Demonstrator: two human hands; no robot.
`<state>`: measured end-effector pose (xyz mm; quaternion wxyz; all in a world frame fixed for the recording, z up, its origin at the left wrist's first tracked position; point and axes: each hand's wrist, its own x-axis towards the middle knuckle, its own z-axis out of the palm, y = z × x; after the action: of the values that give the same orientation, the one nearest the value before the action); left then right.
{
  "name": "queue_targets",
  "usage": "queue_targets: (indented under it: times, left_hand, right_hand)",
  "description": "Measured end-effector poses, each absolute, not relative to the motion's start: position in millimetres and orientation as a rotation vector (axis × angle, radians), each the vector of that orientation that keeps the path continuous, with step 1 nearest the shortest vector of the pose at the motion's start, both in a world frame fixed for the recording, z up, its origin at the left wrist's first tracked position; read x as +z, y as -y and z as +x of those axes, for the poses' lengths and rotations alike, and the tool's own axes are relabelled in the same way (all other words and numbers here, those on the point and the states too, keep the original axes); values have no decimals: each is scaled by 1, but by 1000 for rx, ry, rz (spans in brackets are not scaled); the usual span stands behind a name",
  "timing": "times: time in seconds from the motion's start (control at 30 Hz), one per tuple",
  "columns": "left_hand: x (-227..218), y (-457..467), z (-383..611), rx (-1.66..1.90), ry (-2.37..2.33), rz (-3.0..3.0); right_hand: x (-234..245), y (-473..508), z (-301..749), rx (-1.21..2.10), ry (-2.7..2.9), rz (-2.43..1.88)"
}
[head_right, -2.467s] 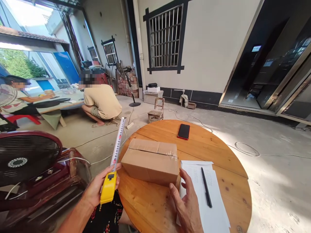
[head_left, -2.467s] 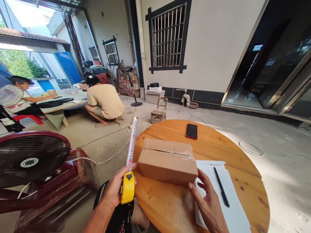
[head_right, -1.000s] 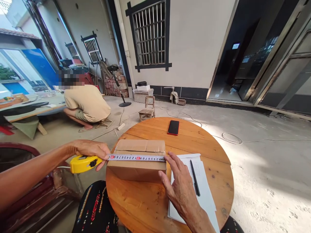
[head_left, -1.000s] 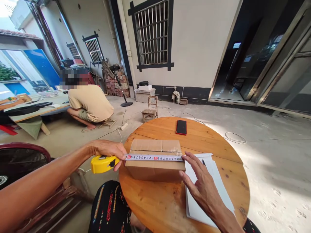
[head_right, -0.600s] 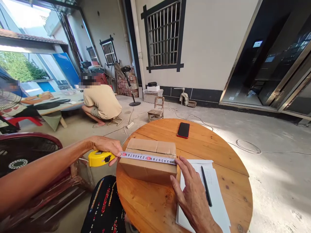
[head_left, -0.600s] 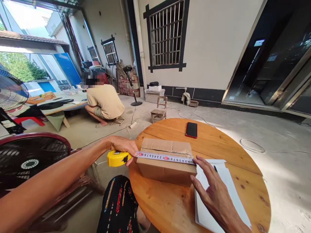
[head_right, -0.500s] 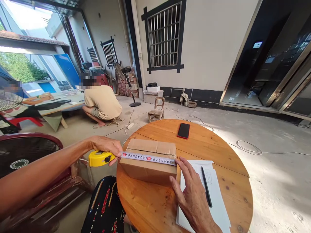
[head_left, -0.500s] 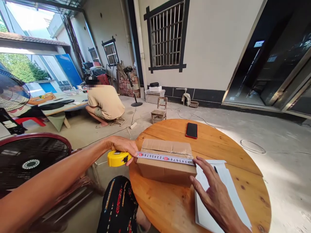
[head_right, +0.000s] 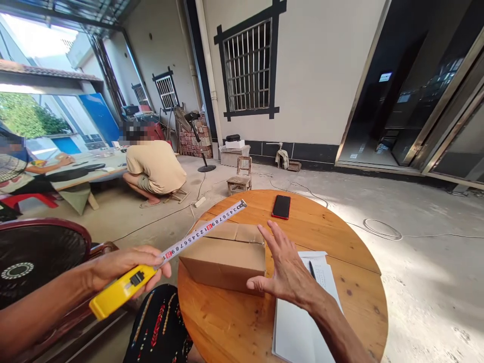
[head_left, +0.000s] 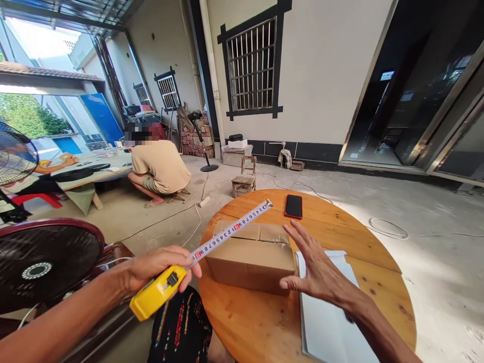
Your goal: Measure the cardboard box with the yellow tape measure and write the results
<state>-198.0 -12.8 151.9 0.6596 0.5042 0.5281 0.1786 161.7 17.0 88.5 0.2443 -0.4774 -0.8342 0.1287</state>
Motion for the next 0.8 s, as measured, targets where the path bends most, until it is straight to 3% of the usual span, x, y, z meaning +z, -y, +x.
queue_targets:
  times: [0.23,0.5,0.8]
  left_hand:
    - [117,59,-177,575,-1227,788]
    - [114,76,-156,662,-1301,657]
    - [111,83,-142,659,-1356,556]
  right_hand:
    - [99,-44,157,562,2455,-1266]
    - [94,-24,144,365,2328,-1399]
    - [96,-22,140,359,2306,-1436]
